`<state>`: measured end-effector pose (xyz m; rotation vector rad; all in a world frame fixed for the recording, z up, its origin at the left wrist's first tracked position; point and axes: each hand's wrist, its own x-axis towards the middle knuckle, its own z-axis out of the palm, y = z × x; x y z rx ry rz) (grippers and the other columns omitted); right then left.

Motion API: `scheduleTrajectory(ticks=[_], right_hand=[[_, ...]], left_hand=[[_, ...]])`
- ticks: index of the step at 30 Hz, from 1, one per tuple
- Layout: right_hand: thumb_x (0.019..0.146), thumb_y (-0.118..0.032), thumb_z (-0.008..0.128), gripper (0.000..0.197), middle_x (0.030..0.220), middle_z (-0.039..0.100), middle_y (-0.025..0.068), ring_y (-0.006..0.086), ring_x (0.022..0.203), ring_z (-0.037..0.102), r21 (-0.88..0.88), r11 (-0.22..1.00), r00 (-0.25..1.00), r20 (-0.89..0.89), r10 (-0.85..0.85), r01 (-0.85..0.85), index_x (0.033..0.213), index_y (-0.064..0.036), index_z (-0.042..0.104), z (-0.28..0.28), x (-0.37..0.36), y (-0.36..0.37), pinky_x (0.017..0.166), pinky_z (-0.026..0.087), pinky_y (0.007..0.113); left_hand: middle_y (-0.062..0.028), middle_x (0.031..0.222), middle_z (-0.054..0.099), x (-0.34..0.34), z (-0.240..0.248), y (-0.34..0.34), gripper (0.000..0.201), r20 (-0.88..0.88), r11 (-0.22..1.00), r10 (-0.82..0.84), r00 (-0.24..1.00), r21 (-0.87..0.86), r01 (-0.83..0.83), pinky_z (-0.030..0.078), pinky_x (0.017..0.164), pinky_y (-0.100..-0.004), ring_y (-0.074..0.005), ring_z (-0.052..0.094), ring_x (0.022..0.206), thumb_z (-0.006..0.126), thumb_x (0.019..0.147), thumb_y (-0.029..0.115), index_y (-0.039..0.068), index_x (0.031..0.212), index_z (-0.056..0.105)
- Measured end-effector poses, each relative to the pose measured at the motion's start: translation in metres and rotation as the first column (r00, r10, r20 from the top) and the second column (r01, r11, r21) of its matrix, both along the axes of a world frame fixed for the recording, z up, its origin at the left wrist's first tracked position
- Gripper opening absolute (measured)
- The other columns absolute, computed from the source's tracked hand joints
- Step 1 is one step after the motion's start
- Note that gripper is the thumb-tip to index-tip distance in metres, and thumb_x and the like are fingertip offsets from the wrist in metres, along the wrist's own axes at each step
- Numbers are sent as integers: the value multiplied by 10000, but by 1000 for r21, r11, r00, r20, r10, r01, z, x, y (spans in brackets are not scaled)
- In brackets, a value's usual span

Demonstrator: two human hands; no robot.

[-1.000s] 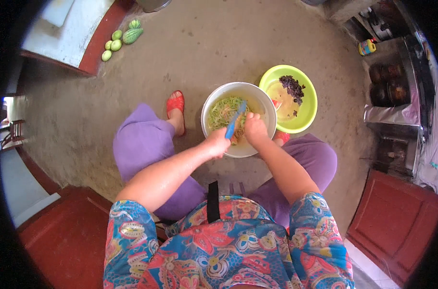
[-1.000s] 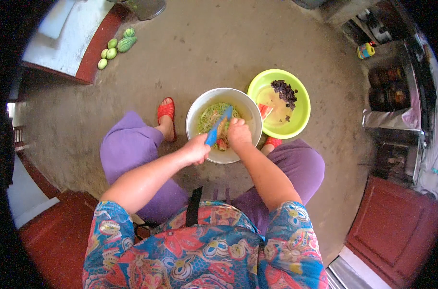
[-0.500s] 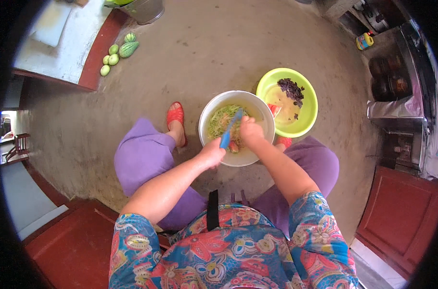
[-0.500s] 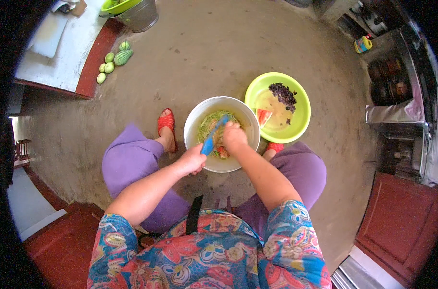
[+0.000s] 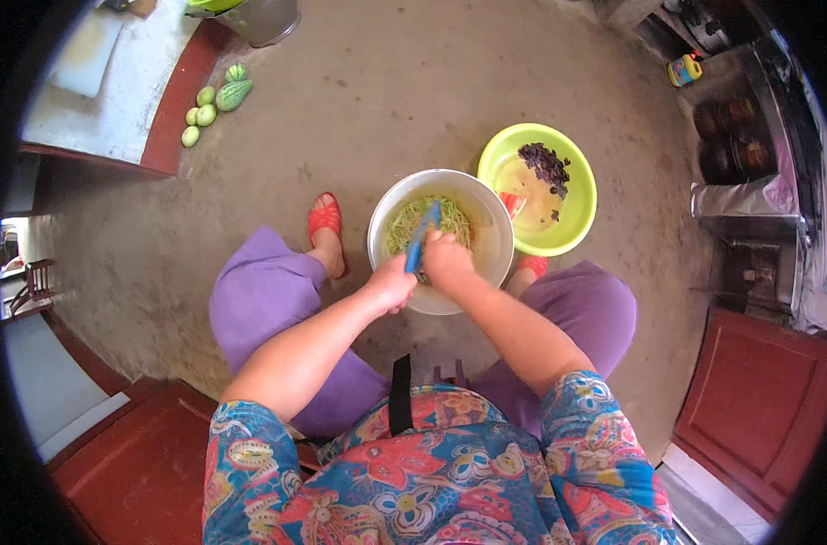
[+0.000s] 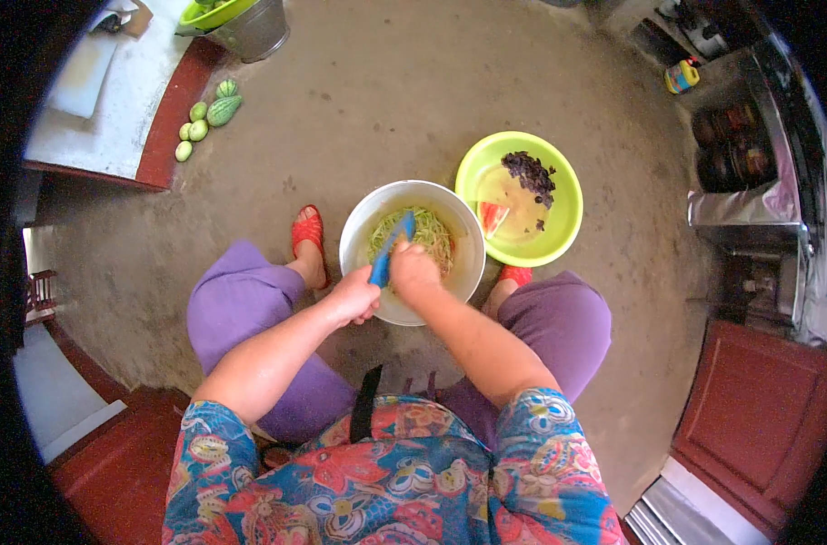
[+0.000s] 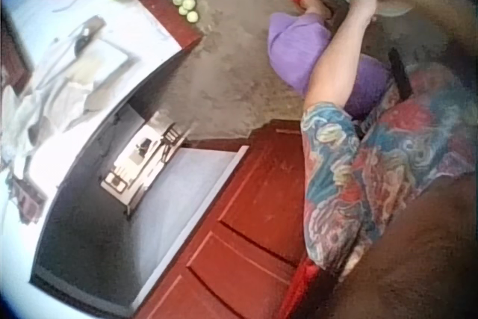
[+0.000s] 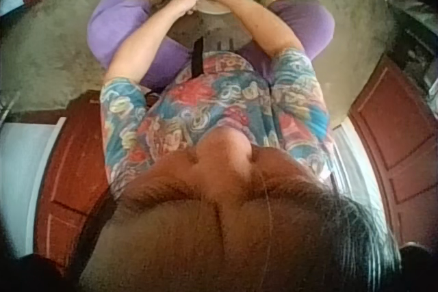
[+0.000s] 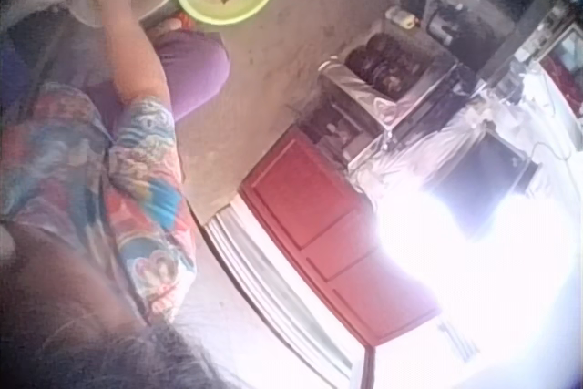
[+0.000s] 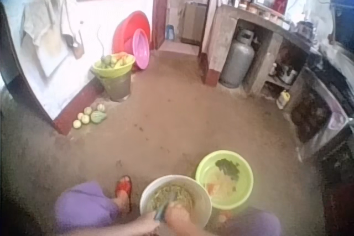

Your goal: The person shreds a green fruit into a white bucket using a blue peeler while seated, then handles a yellow bowl and carries it to a tap to rinse the contents.

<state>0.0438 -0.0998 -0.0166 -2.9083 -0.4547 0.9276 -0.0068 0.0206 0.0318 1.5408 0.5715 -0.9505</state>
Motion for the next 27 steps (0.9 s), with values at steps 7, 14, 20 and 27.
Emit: scheduleTrajectory(ticks=[7, 14, 20, 27], right_hand=[[773, -188, 570, 366, 998, 565, 222, 309, 915, 582, 92, 985, 988, -58, -141, 146, 1047, 34, 472, -26, 43, -54, 795, 471, 347], [696, -211, 629, 342, 920, 601, 183, 309, 903, 573, 471, 824, 930, -327, -168, 315, 978, -28, 566, 3, 40, -44, 769, 453, 365], [732, -130, 590, 251, 856, 610, 154, 301, 814, 587, 607, 790, 994, 105, 23, -83, 965, -38, 580, 6, 30, -49, 721, 457, 367], [734, -114, 613, 225, 864, 567, 183, 350, 797, 560, 773, 634, 1000, 30, 8, -28, 949, -79, 557, 38, -2, -36, 679, 460, 413]], left_hand=[[-68, 639, 465, -4, 0, 3, 241, -58, 999, 7, 998, -34, -9, 293, 320, -266, -119, 393, 396, 400, 762, 57, 74, 1002, 420], [-57, 657, 463, -1, -4, 10, 200, -144, 971, 139, 980, -173, -164, 274, 353, -258, -110, 385, 426, 429, 749, 59, 86, 946, 406], [-54, 645, 463, 0, 1, 10, 161, -185, 946, 188, 965, -229, -228, 261, 354, -255, -112, 381, 421, 455, 742, 56, 96, 890, 403], [-55, 627, 461, 1, 2, 16, 182, -210, 925, 227, 951, -257, -278, 249, 351, -251, -113, 373, 404, 449, 748, 46, 110, 916, 425]])
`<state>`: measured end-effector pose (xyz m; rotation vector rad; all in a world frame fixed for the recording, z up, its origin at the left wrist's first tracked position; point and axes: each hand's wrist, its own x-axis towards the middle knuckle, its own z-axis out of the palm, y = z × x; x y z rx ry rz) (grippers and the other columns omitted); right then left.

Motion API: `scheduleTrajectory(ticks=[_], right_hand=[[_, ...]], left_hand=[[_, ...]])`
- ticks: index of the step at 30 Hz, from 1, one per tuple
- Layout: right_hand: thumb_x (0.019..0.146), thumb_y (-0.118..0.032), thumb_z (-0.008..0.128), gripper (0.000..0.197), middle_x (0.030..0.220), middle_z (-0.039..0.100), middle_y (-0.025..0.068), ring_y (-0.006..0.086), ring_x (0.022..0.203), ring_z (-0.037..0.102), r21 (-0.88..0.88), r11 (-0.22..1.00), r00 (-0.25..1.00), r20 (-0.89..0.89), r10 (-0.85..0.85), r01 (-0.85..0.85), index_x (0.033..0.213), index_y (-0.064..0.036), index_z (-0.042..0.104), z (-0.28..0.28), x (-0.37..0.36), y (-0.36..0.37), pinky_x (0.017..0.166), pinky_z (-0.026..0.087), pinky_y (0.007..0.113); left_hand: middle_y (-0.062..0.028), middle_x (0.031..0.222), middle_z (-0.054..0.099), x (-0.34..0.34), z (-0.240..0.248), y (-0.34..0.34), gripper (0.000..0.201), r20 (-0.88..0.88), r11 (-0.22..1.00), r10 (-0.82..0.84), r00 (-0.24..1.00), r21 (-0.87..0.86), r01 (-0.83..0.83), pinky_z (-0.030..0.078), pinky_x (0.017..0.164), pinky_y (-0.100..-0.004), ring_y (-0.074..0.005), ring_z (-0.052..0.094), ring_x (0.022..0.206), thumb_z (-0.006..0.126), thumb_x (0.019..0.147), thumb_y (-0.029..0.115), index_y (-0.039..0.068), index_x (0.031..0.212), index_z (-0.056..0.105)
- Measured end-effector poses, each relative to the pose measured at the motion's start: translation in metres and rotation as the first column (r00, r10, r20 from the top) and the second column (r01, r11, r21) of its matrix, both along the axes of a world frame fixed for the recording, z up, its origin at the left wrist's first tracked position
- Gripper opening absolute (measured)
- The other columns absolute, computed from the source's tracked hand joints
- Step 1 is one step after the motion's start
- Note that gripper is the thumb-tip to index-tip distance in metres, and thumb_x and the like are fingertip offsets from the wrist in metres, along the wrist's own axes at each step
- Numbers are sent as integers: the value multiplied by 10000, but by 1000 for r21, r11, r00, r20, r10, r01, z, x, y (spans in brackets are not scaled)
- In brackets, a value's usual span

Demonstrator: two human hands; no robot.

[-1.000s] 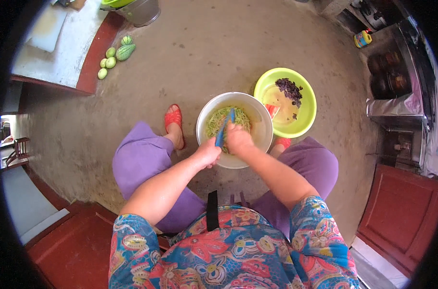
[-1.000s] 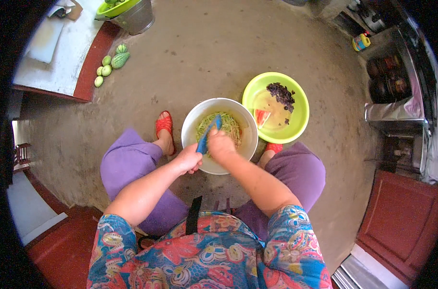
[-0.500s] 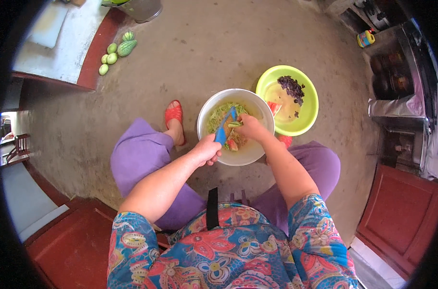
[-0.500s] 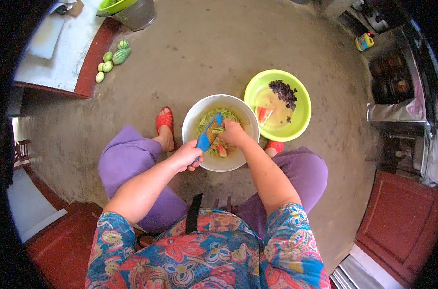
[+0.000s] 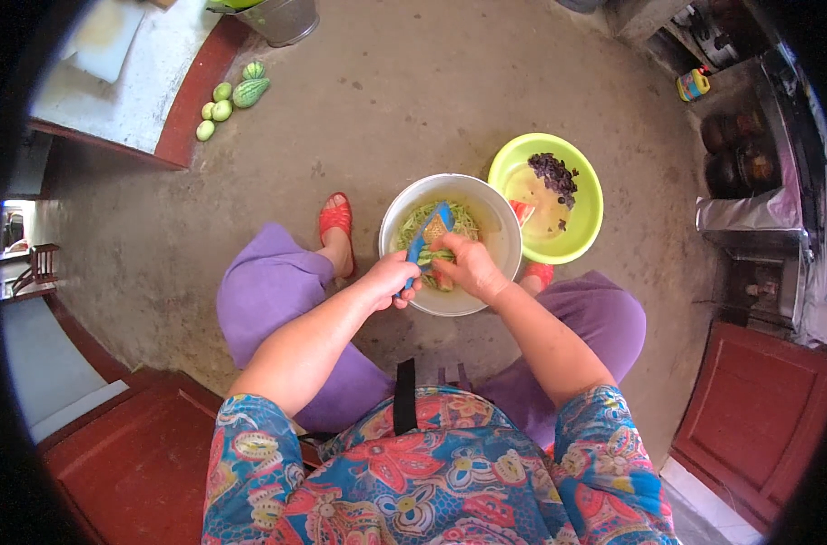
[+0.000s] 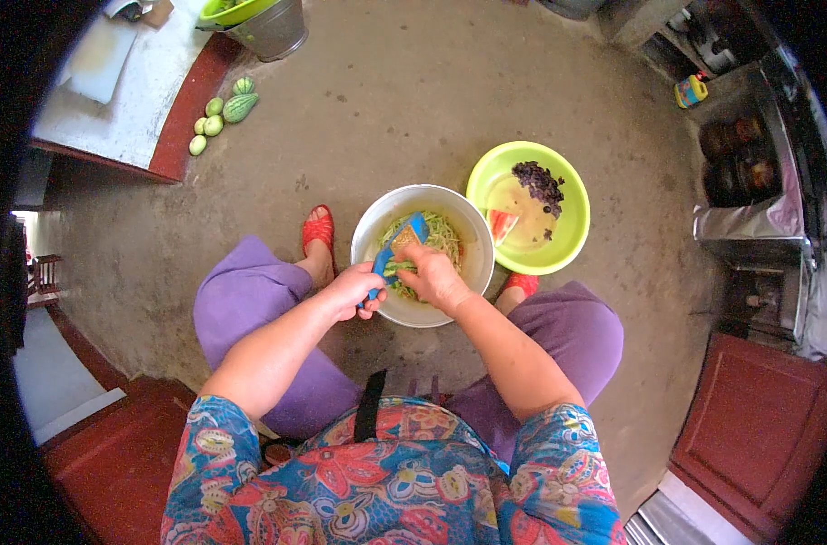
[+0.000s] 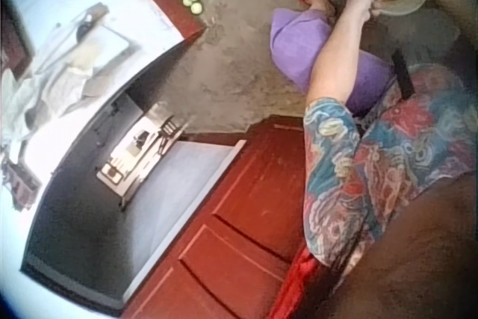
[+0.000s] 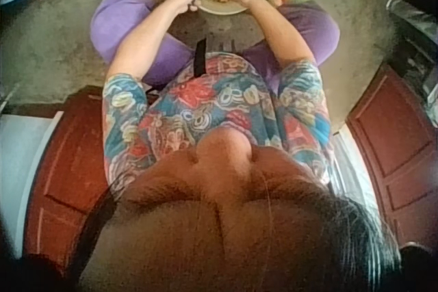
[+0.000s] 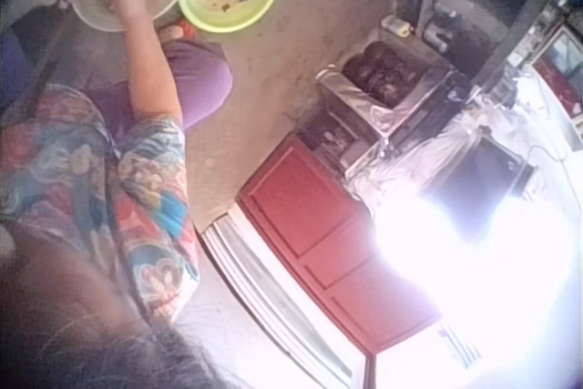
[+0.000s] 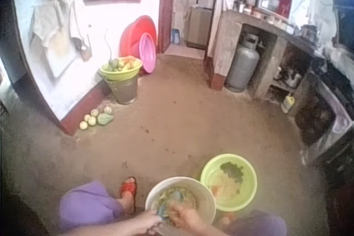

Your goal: The person shreds a green fruit into a white bucket using a blue peeler while seated, then handles a yellow bowl and carries it to a tap to rinse the contents.

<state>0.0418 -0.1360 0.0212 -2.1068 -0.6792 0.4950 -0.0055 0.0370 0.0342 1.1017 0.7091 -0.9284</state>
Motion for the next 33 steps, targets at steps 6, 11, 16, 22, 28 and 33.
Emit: scheduleTrajectory(ticks=[6, 11, 16, 22, 28, 33], right_hand=[[756, -72, 556, 187, 952, 518, 201, 392, 802, 546, -165, 986, 990, 137, 30, -7, 933, -66, 496, -25, 4, -12, 697, 460, 439], [769, -84, 528, 182, 916, 535, 218, 399, 809, 548, -284, 931, 971, 137, -198, 230, 948, -70, 496, -58, 25, -16, 697, 457, 452], [757, -98, 555, 204, 871, 567, 226, 385, 808, 561, -194, 948, 968, 45, -248, 252, 948, -55, 497, -56, 25, -23, 723, 457, 433], [754, -77, 543, 197, 873, 545, 224, 386, 821, 552, -280, 950, 987, 122, -109, 139, 934, -60, 466, -43, 5, -6, 710, 453, 445], [780, -74, 494, 220, 925, 539, 250, 404, 840, 553, -283, 953, 993, -16, -120, 110, 998, -57, 467, -52, 14, -14, 736, 451, 451], [770, -66, 506, 226, 915, 543, 242, 397, 838, 558, -351, 921, 985, 33, -168, 169, 992, -55, 463, -42, 9, -6, 738, 455, 455]], left_hand=[[-52, 634, 465, -10, 7, 0, 173, 17, 999, -48, 999, -15, 48, 253, 355, -247, -105, 380, 410, 451, 759, 45, 114, 916, 428], [-61, 629, 473, -12, 8, -1, 160, 81, 995, -101, 992, 35, 98, 245, 337, -250, -107, 374, 384, 452, 753, 45, 94, 905, 430], [-67, 629, 472, -19, 2, -2, 163, 81, 990, -105, 991, 99, 97, 249, 326, -248, -111, 375, 377, 443, 744, 38, 75, 902, 432], [-60, 634, 463, -10, 1, 0, 146, 115, 987, -112, 987, 132, 96, 257, 328, -249, -106, 378, 392, 434, 753, 44, 73, 895, 427], [-52, 642, 460, -10, -4, -3, 176, 112, 978, -154, 982, 161, 135, 254, 332, -246, -98, 372, 392, 428, 755, 47, 72, 929, 433], [-54, 648, 462, -6, 0, -6, 177, 116, 976, -165, 979, 163, 145, 260, 332, -248, -101, 375, 393, 430, 753, 46, 73, 928, 430]])
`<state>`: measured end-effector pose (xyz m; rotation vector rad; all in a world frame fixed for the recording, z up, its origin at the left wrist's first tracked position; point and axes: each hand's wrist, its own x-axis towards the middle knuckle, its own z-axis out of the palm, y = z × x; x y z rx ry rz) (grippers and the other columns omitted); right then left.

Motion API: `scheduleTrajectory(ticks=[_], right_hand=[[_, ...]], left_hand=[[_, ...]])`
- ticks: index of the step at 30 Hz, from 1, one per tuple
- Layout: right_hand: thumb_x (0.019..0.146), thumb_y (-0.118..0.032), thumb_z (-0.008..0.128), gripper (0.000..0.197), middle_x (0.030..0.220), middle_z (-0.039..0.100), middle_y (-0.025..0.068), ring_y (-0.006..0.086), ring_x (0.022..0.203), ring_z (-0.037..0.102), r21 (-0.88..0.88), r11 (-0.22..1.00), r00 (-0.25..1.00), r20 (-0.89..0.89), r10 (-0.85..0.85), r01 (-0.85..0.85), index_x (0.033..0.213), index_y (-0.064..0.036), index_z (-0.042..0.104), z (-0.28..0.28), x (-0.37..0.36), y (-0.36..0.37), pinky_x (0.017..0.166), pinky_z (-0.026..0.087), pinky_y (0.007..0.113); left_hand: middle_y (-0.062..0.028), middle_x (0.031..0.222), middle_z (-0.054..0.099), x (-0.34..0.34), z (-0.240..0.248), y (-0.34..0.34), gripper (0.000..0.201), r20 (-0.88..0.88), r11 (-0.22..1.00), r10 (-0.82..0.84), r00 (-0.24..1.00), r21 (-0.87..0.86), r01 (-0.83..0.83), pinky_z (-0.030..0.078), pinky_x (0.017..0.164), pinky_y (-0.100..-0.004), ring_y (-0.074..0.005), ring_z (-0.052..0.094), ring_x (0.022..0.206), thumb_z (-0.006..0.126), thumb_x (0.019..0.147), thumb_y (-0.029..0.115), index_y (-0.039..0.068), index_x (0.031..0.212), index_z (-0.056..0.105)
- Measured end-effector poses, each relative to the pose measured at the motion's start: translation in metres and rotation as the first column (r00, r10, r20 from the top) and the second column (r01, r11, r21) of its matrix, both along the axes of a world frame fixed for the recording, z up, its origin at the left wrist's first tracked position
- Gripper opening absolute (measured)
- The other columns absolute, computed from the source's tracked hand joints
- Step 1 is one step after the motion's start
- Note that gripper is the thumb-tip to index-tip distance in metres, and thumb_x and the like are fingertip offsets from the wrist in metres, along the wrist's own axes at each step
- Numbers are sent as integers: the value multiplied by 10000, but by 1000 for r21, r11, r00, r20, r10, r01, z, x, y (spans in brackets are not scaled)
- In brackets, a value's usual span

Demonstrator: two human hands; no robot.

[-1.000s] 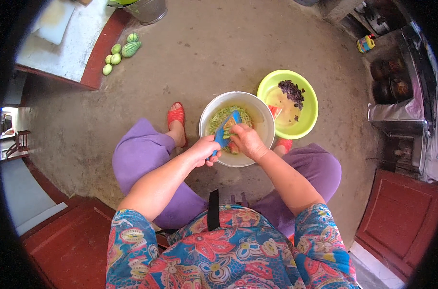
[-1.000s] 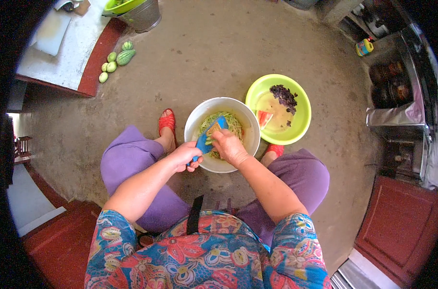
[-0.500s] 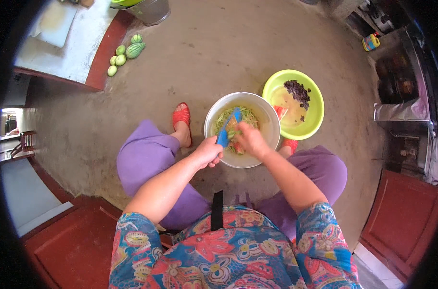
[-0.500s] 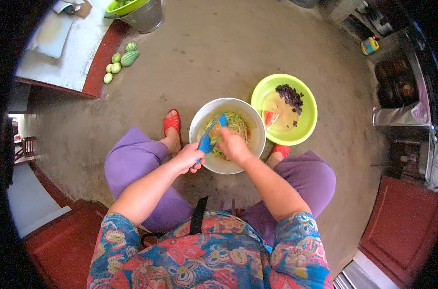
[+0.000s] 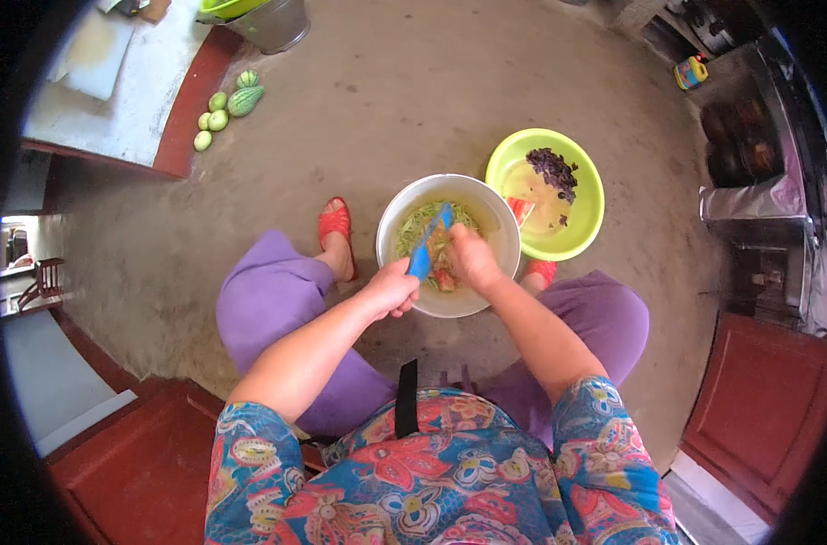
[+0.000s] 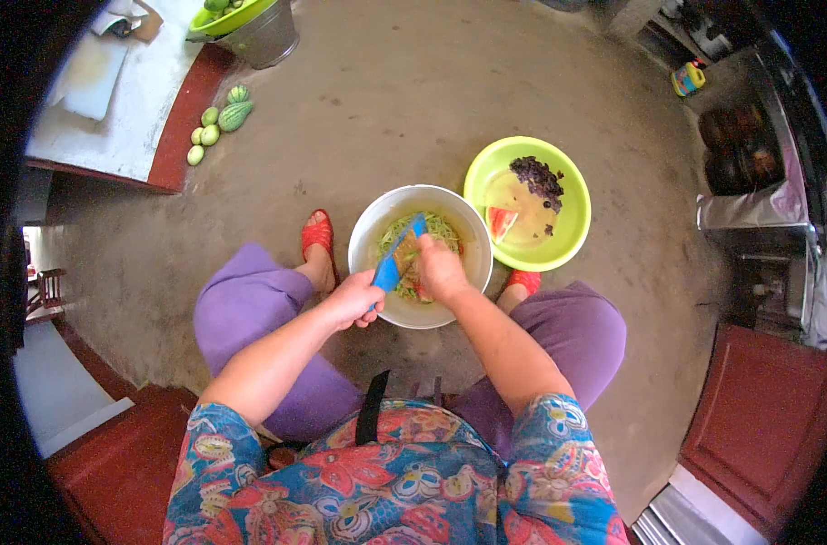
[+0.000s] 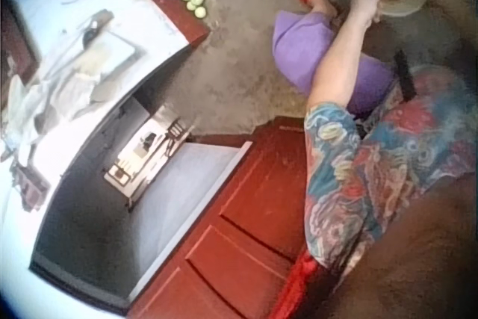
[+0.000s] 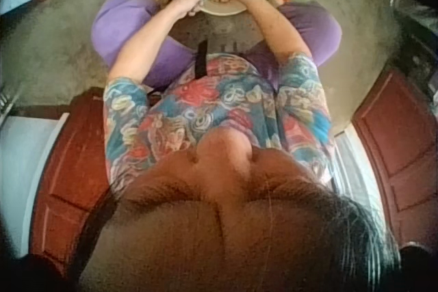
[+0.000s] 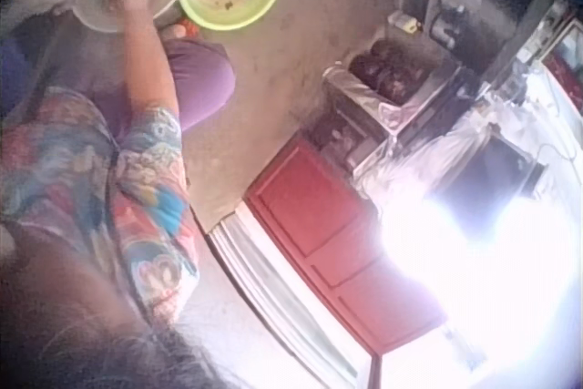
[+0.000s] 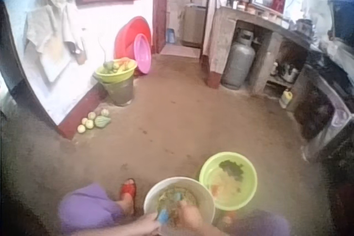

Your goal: The person shreds a green fruit into a white bucket using a blue peeler while seated, then handles a yellow bowl and carries it to a tap to rinse the contents.

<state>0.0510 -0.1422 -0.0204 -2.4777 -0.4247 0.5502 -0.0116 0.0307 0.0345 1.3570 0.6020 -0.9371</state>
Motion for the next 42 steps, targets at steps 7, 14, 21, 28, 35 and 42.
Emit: scheduleTrajectory(ticks=[7, 14, 21, 28, 35, 42], right_hand=[[766, -127, 558, 265, 924, 536, 251, 402, 817, 562, 198, 959, 978, 89, 191, -205, 977, -28, 431, 21, -10, 14, 706, 457, 459], [793, -74, 477, 203, 920, 535, 242, 401, 813, 561, -41, 996, 996, 41, -75, 76, 980, -23, 418, -12, 28, -25, 714, 458, 456], [785, -94, 493, 218, 934, 535, 244, 400, 830, 558, -46, 989, 990, 4, 138, -137, 988, -44, 433, 12, -2, 0, 707, 461, 452], [790, -93, 473, 186, 928, 553, 242, 393, 841, 564, 74, 994, 994, -68, 91, -86, 969, -43, 467, 10, 1, 6, 719, 454, 452], [751, -36, 469, 192, 884, 526, 217, 374, 787, 578, -165, 951, 959, 71, 274, -260, 938, -62, 438, -2, 12, -9, 660, 487, 428], [774, -45, 445, 178, 856, 542, 194, 352, 821, 572, -29, 977, 968, 134, 214, -212, 948, -68, 465, 7, 1, 3, 682, 484, 420]], left_hand=[[-61, 639, 464, 3, -7, 5, 187, -51, 998, 44, 998, -45, -47, 247, 328, -250, -105, 369, 386, 429, 758, 33, 76, 939, 419], [-52, 647, 471, -5, 5, -3, 184, -13, 996, -82, 997, -45, 82, 269, 329, -247, -101, 393, 398, 433, 761, 46, 78, 942, 421], [-53, 627, 467, 1, -3, 4, 165, -57, 993, 21, 998, -115, -27, 239, 325, -243, -98, 371, 381, 437, 759, 43, 88, 916, 419], [-50, 643, 465, 4, -9, 6, 162, -72, 999, 20, 997, -38, -23, 258, 341, -243, -95, 383, 408, 432, 763, 48, 89, 920, 421], [-56, 651, 455, 1, 7, 2, 143, -65, 994, 5, 998, -111, -13, 262, 349, -242, -101, 371, 405, 432, 770, 52, 97, 905, 411], [-47, 634, 459, 4, -7, 7, 127, -103, 997, 24, 994, -69, -31, 259, 339, -240, -96, 371, 400, 443, 767, 59, 100, 885, 424]])
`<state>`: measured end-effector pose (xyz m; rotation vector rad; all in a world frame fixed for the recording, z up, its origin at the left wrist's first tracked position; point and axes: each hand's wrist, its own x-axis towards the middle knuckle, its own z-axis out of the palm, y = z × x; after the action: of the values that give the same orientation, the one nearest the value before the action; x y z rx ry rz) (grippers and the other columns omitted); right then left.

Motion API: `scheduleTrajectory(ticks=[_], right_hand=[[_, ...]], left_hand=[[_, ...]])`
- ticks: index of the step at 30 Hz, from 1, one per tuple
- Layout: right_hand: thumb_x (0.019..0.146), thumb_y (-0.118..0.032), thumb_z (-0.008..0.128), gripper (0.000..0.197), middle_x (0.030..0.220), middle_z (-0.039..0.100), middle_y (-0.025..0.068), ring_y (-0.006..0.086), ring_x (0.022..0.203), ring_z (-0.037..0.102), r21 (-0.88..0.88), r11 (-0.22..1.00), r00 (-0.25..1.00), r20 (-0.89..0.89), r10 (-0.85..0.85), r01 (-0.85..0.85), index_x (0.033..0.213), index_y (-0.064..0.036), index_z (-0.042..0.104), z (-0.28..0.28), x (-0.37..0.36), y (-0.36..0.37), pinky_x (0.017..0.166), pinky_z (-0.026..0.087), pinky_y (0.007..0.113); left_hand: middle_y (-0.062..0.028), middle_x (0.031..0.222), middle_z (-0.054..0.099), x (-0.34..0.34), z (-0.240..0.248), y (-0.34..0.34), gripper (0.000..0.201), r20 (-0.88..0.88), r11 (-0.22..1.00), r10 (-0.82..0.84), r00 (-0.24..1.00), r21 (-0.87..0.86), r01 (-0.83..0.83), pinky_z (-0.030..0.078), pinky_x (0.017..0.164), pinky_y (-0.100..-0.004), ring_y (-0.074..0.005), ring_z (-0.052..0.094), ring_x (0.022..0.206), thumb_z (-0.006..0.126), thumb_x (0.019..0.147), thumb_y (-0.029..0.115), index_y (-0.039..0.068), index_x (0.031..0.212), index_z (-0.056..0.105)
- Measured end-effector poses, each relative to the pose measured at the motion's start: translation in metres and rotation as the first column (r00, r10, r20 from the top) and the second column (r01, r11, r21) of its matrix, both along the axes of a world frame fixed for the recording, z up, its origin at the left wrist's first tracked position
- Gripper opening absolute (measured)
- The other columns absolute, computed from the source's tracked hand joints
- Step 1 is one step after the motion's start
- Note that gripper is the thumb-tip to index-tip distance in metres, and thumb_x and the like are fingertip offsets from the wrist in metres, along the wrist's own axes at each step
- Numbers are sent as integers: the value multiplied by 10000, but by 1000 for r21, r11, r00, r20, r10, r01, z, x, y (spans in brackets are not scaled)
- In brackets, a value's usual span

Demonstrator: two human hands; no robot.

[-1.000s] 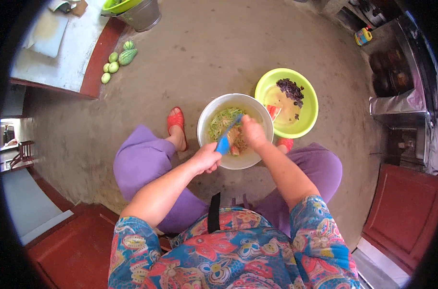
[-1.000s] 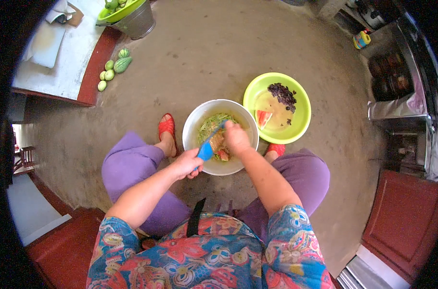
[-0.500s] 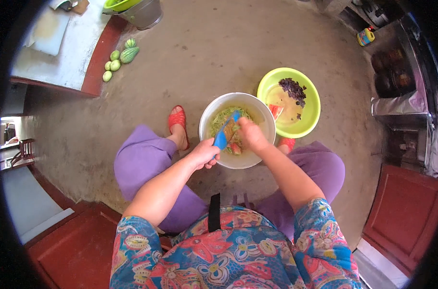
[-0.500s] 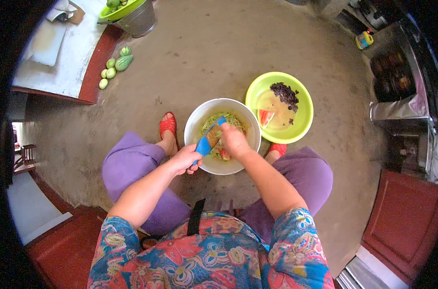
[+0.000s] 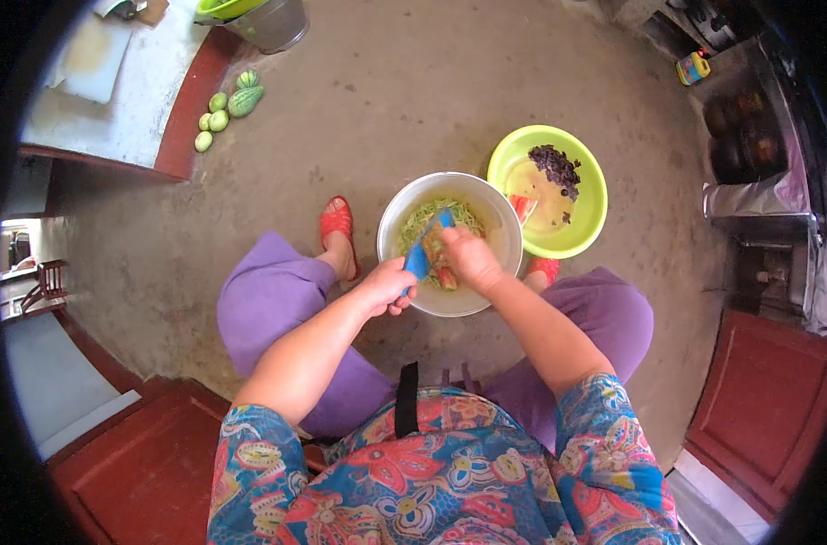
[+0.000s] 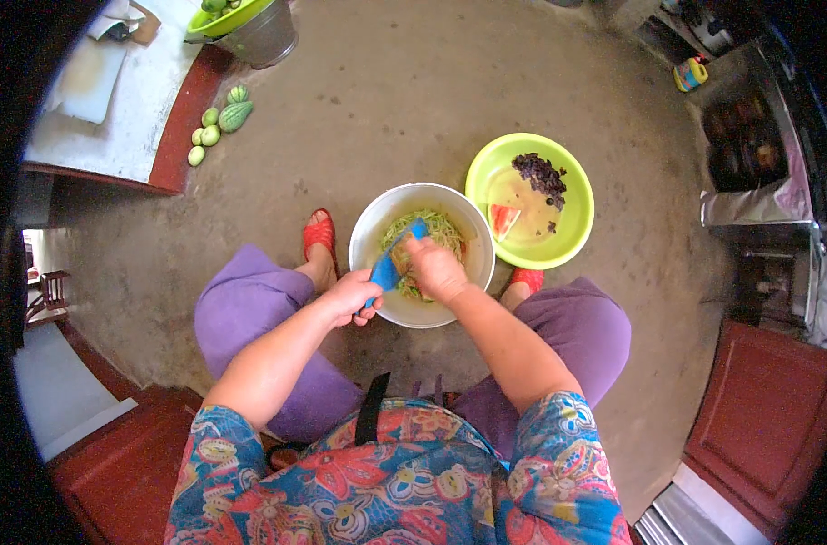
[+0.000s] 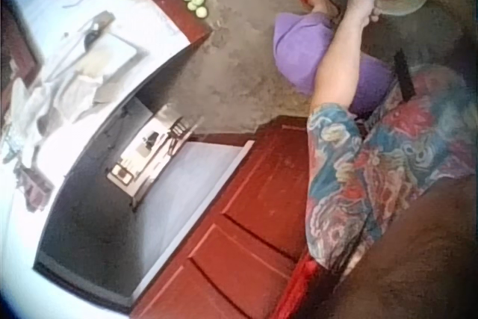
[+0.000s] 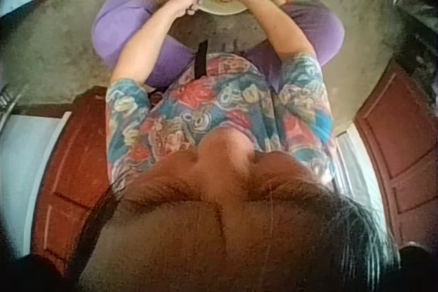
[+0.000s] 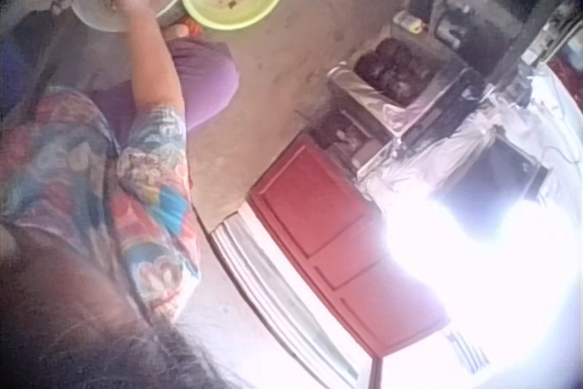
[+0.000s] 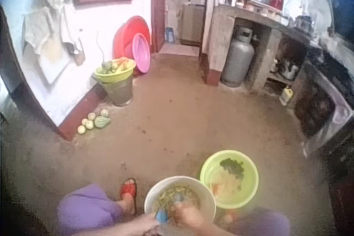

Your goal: The person shreds a green fruit into a white bucket using a blue peeler while seated, then handles a yellow bowl and carries it to a tap to rinse the contents.

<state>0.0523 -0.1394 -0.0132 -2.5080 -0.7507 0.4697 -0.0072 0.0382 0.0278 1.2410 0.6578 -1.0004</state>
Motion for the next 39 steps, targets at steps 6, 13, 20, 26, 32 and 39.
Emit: scheduleTrajectory(ticks=[6, 13, 20, 26, 32, 39], right_hand=[[789, -77, 440, 128, 913, 533, 212, 376, 800, 577, -95, 995, 998, -62, -1, -5, 914, -54, 439, -12, 3, -9, 683, 482, 434], [759, -73, 459, 144, 839, 544, 217, 360, 721, 594, -2, 992, 991, -45, 128, -129, 900, -46, 443, 2, -20, 20, 577, 497, 424], [756, -50, 482, 157, 819, 560, 207, 348, 721, 593, -146, 978, 987, 66, -144, 152, 908, -34, 445, -33, 20, -21, 615, 492, 417], [756, -49, 470, 122, 805, 565, 199, 342, 713, 594, 32, 995, 993, 69, 96, -98, 876, -33, 457, 0, -18, 14, 612, 486, 422], [774, -55, 455, 106, 805, 575, 203, 346, 740, 601, -84, 988, 991, 52, -126, 130, 878, -38, 467, -23, 18, -19, 614, 493, 414], [762, -56, 467, 86, 747, 568, 194, 342, 677, 596, -26, 1000, 997, 81, 2, 0, 844, -30, 468, -23, -1, -2, 584, 485, 427]], left_hand=[[-45, 637, 457, -4, 5, -6, 134, -6, 998, -7, 1000, -61, 7, 253, 337, -238, -99, 377, 399, 441, 765, 53, 103, 886, 413], [-50, 635, 456, 2, -2, 1, 152, -24, 997, 31, 999, 68, -30, 256, 337, -250, -104, 370, 396, 439, 764, 52, 100, 908, 419], [-46, 624, 446, -1, 12, -7, 151, 15, 996, 10, 1000, -88, -8, 245, 344, -239, -104, 374, 402, 446, 756, 47, 102, 895, 424], [-44, 634, 456, 5, -4, 1, 145, -52, 998, 67, 996, 19, -66, 252, 343, -245, -99, 376, 412, 453, 763, 51, 109, 894, 429], [-54, 642, 462, -1, 8, -4, 153, 5, 997, 12, 1000, -76, -12, 242, 337, -236, -104, 380, 401, 439, 767, 46, 105, 907, 422], [-48, 639, 457, 1, 10, -8, 148, -10, 997, 34, 999, -66, -34, 249, 354, -238, -103, 367, 405, 436, 763, 41, 97, 900, 427]])
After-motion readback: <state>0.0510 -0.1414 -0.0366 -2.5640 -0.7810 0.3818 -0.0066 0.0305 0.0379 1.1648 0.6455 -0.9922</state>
